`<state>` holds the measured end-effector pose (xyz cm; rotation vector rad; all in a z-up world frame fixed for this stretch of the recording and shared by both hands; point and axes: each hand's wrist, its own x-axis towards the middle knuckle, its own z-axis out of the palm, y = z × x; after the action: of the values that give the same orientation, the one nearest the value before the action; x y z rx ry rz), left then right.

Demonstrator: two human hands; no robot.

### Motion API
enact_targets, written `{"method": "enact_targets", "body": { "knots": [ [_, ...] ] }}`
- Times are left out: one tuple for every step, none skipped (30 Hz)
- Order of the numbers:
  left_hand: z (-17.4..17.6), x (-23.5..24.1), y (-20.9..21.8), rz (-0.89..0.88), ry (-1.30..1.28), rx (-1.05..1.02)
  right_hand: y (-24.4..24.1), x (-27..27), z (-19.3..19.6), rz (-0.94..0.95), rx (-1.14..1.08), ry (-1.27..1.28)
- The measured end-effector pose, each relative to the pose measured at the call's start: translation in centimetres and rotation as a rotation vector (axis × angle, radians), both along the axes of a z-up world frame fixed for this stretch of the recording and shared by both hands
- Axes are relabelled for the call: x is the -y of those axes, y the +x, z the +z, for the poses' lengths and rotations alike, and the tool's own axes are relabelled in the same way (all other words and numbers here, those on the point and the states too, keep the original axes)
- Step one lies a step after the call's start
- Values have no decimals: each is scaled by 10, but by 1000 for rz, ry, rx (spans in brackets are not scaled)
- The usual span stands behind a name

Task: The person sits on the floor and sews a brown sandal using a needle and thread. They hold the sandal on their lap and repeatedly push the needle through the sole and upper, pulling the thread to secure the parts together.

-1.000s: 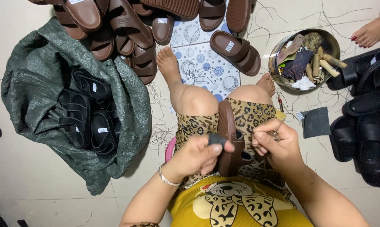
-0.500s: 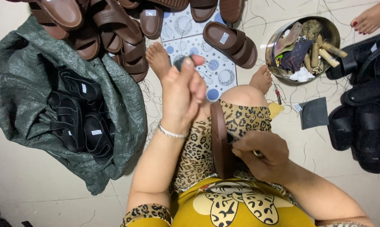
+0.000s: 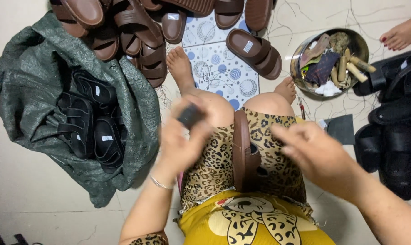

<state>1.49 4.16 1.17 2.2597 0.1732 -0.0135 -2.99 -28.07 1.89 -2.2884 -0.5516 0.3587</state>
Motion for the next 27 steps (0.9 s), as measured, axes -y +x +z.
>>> {"method": "enact_targets", "body": {
  "knots": [
    [4, 10, -9, -286, -186, -117, 3, -7, 8, 101, -153, -171],
    [7, 21, -20, -572, -371, -233, 5, -14, 16, 201, -306, -345],
    [6, 22, -22, -560, -374, -227, 7, -15, 13, 212, -301, -350],
    [5, 23, -24, -639, -324, -337, 8, -15, 10, 276, -325, -455],
    [4, 24, -26, -718, -273, -448, 10, -16, 7, 339, -348, -561],
    [2, 24, -25, -712, -275, -446, 11, -14, 4, 345, -346, -564],
    [0, 25, -25, -744, -254, -459, 13, -12, 1, 360, -243, -504],
    [-1, 25, -24, -779, -231, -473, 14, -10, -2, 371, -141, -443],
    [-4, 25, -26, -776, -233, -471, 17, -11, 0, 375, -139, -446],
    [-8, 24, -27, -758, -268, -442, 20, -12, 2, 387, -144, -482],
    [-11, 23, -28, -740, -303, -413, 23, -13, 4, 400, -149, -519],
    [-14, 23, -29, -737, -308, -415, 26, -14, 6, 404, -153, -521],
    [-17, 23, -30, -738, -309, -387, 28, -14, 8, 417, -139, -534],
    [-20, 23, -31, -738, -309, -357, 31, -15, 10, 431, -124, -548],
    [-26, 24, -33, -733, -312, -359, 34, -17, 14, 437, -126, -549],
    [-31, 25, -35, -735, -314, -291, 39, -20, 17, 499, -139, -605],
    [-37, 25, -37, -738, -315, -223, 43, -22, 21, 561, -152, -661],
    [-35, 27, -35, -733, -315, -223, 46, -24, 23, 566, -150, -661],
    [-32, 29, -34, -749, -284, -259, 48, -26, 26, 623, -152, -720],
    [-30, 30, -33, -766, -251, -295, 50, -27, 28, 679, -152, -778],
    [-33, 32, -35, -760, -250, -296, 49, -30, 30, 685, -150, -776],
    [-35, 34, -37, -752, -217, -255, 47, -32, 32, 697, -117, -850],
    [-38, 35, -39, -743, -184, -213, 46, -35, 34, 709, -83, -923],
    [-38, 38, -40, -737, -186, -214, 41, -37, 35, 715, -82, -923],
    [-38, 40, -41, -736, -158, -185, 37, -38, 36, 701, 119, -910],
    [-39, 41, -41, -733, -131, -155, 34, -41, 37, 682, 320, -891],
    [-41, 41, -43, -724, -133, -155, 38, -44, 39, 691, 323, -890]
  ]
}}
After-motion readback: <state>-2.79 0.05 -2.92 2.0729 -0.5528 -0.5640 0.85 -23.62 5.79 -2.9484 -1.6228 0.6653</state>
